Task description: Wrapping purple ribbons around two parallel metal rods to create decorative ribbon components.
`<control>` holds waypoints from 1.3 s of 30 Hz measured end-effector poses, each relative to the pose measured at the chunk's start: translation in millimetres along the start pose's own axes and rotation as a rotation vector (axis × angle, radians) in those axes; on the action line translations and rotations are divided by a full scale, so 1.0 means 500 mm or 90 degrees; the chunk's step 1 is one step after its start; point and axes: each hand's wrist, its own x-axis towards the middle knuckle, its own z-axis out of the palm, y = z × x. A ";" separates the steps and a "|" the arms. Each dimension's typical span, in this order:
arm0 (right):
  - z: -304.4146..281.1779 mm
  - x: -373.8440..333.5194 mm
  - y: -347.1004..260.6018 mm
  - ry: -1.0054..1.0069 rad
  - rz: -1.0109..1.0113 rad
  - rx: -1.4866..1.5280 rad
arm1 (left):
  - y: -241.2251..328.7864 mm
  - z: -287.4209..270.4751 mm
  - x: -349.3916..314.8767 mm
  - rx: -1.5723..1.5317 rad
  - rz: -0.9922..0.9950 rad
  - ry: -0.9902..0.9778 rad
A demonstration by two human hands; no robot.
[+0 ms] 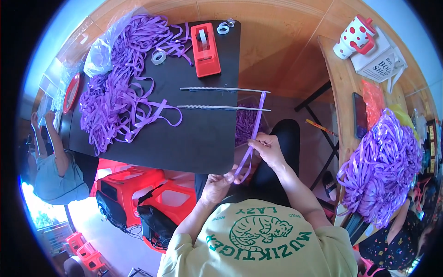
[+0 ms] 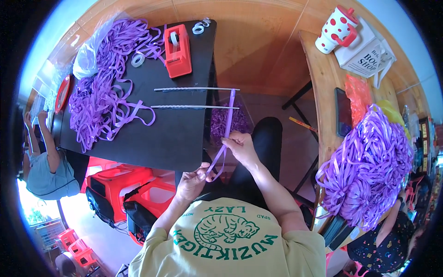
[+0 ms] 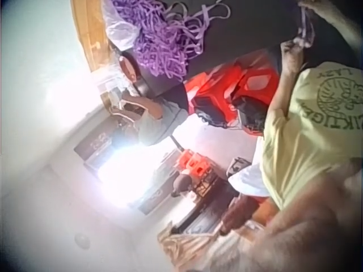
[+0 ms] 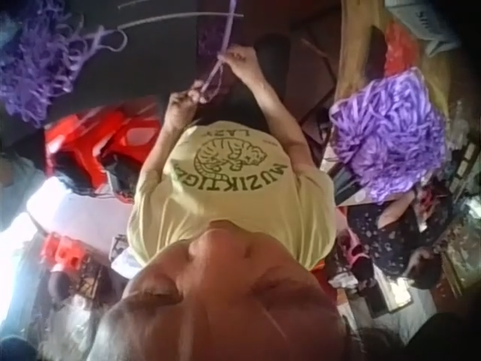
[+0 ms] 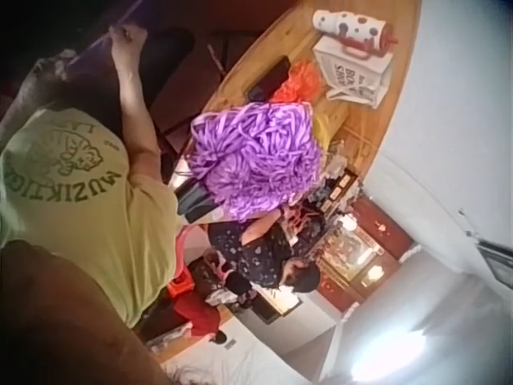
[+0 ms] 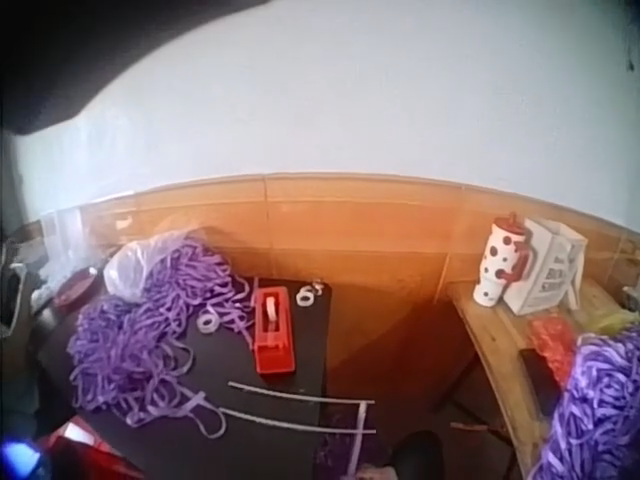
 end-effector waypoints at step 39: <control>0.003 0.042 -0.074 0.059 -0.081 0.111 | 0.000 -0.019 -0.031 0.370 -0.161 0.098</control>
